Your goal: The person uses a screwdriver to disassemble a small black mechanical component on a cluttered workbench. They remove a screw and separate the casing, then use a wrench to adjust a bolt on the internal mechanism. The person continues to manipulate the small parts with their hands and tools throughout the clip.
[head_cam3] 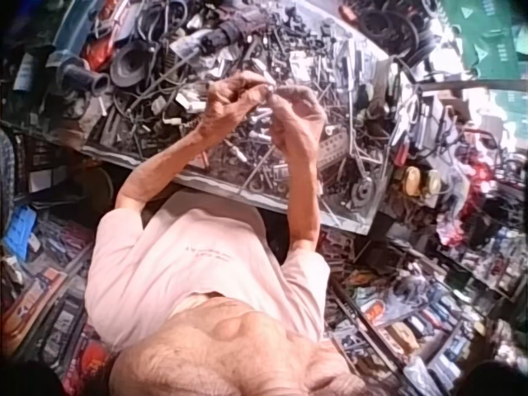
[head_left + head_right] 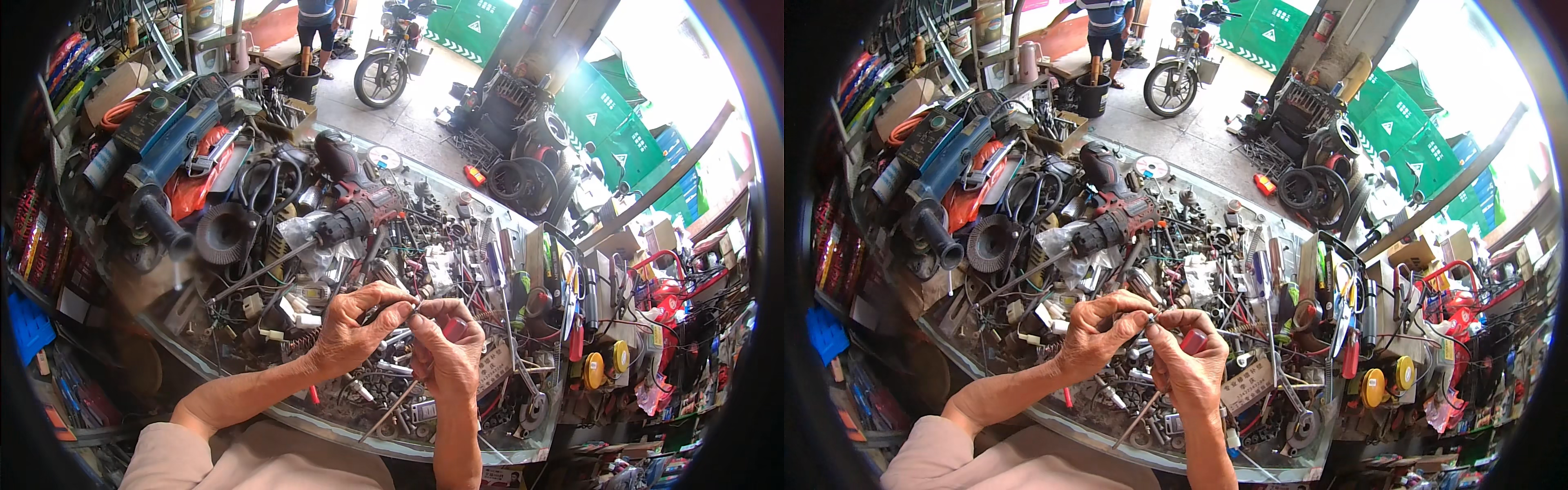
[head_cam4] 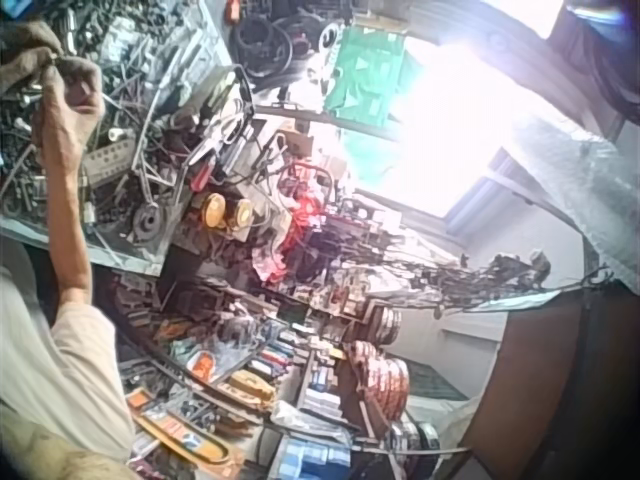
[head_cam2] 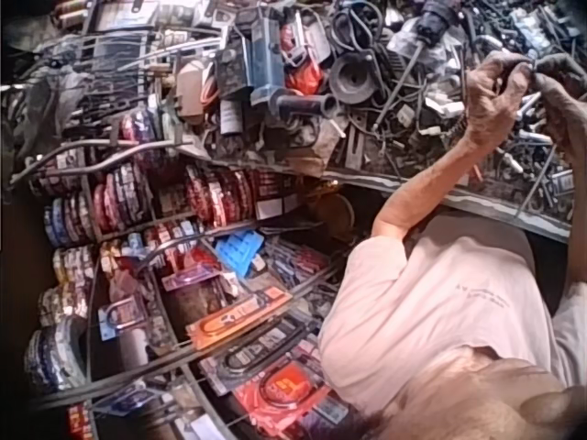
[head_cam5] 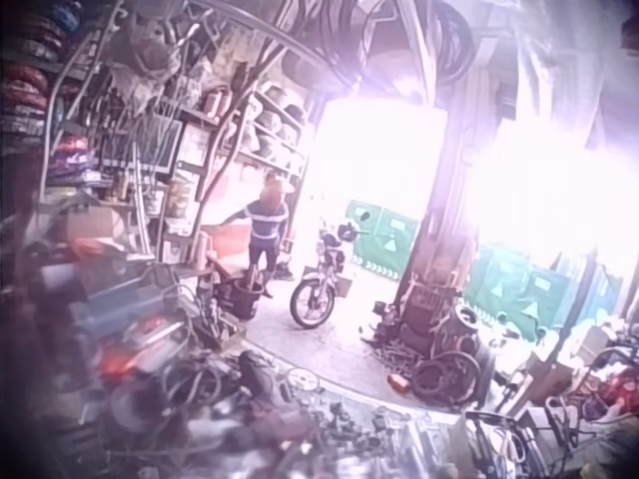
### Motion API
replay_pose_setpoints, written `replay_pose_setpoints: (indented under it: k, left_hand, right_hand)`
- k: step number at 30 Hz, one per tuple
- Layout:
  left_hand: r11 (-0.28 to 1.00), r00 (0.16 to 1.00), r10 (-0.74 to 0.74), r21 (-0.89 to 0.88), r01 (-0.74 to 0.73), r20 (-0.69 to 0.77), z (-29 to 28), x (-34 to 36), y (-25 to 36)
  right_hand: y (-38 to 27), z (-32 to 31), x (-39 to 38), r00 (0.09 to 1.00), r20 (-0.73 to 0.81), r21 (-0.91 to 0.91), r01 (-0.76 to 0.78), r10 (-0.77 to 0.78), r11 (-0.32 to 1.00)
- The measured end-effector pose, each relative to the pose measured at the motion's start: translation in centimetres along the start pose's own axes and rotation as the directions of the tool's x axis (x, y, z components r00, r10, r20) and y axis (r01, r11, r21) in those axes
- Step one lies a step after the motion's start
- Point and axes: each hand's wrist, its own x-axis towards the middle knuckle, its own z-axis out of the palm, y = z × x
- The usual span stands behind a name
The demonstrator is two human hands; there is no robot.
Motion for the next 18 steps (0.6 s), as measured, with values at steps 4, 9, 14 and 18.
replay_pose_setpoints:
  k: [4, 9, 14, 18]
  left_hand:
    - [0.999, 0.999, -0.037, -0.029, 0.037, 0.000, -0.01, -0.05, -0.32]
    - [0.995, 0.997, -0.082, -0.048, 0.082, -0.009, -0.13, -0.09, -0.19]
    - [0.996, 0.997, -0.079, -0.035, 0.079, -0.006, 0.02, -0.09, 0.32]
    - [0.999, 1.000, -0.029, 0.044, 0.029, -0.009, 0.16, -0.23, 0.11]
  right_hand:
    - [-0.02, 0.15, 0.06, 0.999, -0.035, -0.035, -0.011, 0.010, 0.999]
    - [0.11, 0.31, 0.26, 0.996, -0.023, -0.058, -0.087, 0.086, 0.994]
    - [0.17, -0.11, 0.31, 0.991, 0.074, 0.042, -0.114, 0.111, 0.993]
    - [0.28, 0.28, 0.25, 0.997, 0.015, 0.015, -0.072, 0.071, 0.997]
